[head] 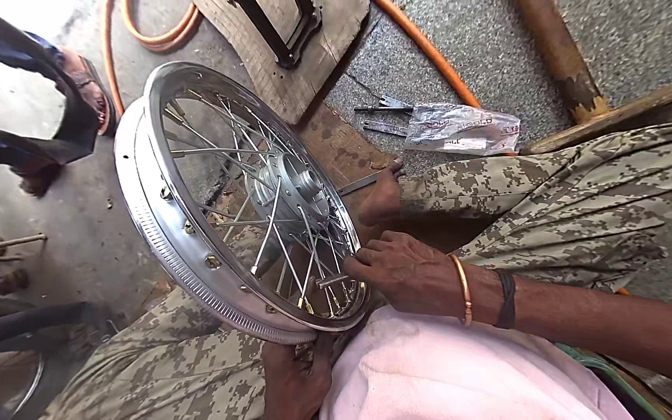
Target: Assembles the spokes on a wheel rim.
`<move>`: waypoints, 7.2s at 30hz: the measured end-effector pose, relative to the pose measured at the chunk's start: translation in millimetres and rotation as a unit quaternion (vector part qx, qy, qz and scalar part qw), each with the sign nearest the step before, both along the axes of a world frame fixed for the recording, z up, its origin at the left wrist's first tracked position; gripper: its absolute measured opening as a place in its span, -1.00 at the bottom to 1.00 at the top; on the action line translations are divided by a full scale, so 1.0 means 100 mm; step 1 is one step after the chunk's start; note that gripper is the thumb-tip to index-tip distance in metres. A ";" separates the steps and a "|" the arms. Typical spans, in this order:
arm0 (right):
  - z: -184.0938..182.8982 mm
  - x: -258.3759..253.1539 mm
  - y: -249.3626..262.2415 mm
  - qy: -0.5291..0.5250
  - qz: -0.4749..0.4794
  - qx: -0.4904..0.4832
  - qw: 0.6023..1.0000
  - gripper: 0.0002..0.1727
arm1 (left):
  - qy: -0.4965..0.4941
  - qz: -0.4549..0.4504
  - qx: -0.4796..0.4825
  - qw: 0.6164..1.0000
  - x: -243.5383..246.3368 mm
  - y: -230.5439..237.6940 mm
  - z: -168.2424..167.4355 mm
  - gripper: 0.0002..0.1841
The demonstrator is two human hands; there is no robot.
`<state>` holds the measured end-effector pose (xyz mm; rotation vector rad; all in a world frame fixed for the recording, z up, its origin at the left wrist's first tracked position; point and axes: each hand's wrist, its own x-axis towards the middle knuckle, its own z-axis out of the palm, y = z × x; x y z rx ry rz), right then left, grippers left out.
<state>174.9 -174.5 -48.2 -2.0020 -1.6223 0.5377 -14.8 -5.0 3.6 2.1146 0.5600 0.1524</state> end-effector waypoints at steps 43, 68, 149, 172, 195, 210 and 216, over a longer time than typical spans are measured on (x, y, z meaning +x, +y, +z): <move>0.04 -0.06 0.12 0.022 0.031 -0.043 0.998 -0.72 | -0.029 -0.001 0.003 1.000 0.01 0.00 -0.06 -0.83; -0.22 -0.24 0.14 0.051 -0.017 -0.021 0.998 -0.72 | -0.038 0.000 0.003 0.999 0.00 0.04 -0.06 -0.84; 0.44 0.10 -0.12 -0.019 0.060 0.008 0.998 -0.93 | -0.028 -0.007 -0.024 0.999 0.00 0.00 -0.06 -0.72; 0.61 0.21 -0.06 -0.043 0.031 0.071 0.996 -0.90 | -0.049 -0.010 -0.015 0.999 0.06 0.03 -0.10 -0.80; -0.08 -0.07 0.06 0.003 -0.020 0.053 0.998 -0.74 | -0.043 -0.003 -0.012 0.999 0.04 0.02 -0.09 -0.82; 0.70 0.11 0.03 -0.031 0.048 0.026 0.998 -0.82 | -0.041 -0.016 -0.018 0.999 0.03 0.04 -0.08 -0.77; 0.05 -0.16 -0.03 0.016 -0.007 0.035 0.999 -0.86 | -0.061 -0.021 -0.014 0.998 0.05 0.04 -0.10 -0.78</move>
